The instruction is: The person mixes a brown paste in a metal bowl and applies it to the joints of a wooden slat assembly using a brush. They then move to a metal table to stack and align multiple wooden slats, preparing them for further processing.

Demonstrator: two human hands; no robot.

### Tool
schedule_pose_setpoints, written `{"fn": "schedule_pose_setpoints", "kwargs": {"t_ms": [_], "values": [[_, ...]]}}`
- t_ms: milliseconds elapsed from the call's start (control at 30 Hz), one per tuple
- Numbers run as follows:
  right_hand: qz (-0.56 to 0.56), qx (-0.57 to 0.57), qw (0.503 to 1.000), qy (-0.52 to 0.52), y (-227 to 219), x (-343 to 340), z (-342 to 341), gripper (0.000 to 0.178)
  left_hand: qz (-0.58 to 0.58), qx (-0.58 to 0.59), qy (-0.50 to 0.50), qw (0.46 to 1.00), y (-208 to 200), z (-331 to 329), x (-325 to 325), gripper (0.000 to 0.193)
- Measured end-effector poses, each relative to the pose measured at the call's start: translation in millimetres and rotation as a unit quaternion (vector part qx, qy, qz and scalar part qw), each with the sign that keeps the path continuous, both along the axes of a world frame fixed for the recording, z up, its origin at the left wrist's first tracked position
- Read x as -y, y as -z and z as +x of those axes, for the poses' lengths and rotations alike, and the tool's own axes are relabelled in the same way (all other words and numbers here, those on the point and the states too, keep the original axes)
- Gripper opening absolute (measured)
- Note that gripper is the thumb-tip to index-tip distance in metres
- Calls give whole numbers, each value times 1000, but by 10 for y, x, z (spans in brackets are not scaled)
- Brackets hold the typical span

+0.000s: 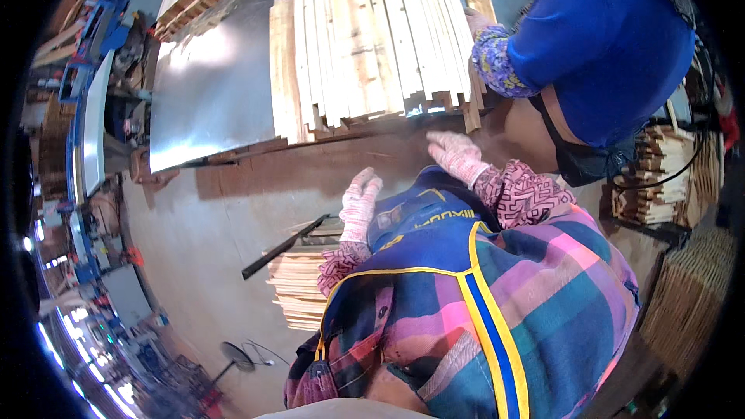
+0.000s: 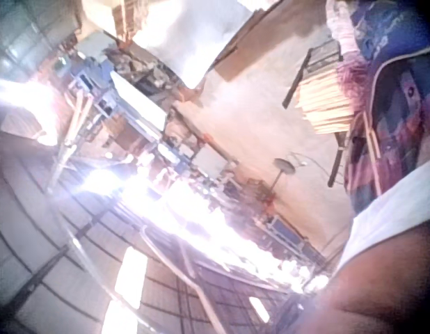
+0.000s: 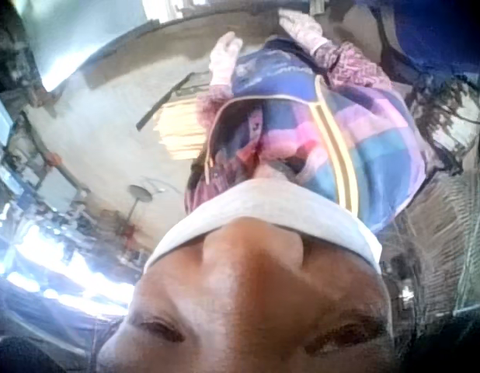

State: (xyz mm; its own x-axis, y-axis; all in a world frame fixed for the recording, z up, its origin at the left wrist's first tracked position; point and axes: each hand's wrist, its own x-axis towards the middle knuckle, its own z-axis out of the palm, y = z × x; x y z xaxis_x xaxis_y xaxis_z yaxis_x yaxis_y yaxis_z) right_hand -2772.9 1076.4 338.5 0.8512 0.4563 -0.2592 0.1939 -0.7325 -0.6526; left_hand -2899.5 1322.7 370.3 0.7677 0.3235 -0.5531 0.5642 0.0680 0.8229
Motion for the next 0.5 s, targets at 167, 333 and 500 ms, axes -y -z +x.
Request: {"fn": "schedule_pose_setpoints", "kwargs": {"t_ms": [167,333,500], "values": [[-134,194,971,35,-710,-476,1026,59,-12,17,18,1000,-119,543,-455,45],[-291,175,940,-46,-688,-872,1765,59,24,59,129,990,-524,1135,-1032,44],[-317,87,942,-68,-908,-1051,2024,33,60,123,153,979,-864,1431,-1940,41]]}}
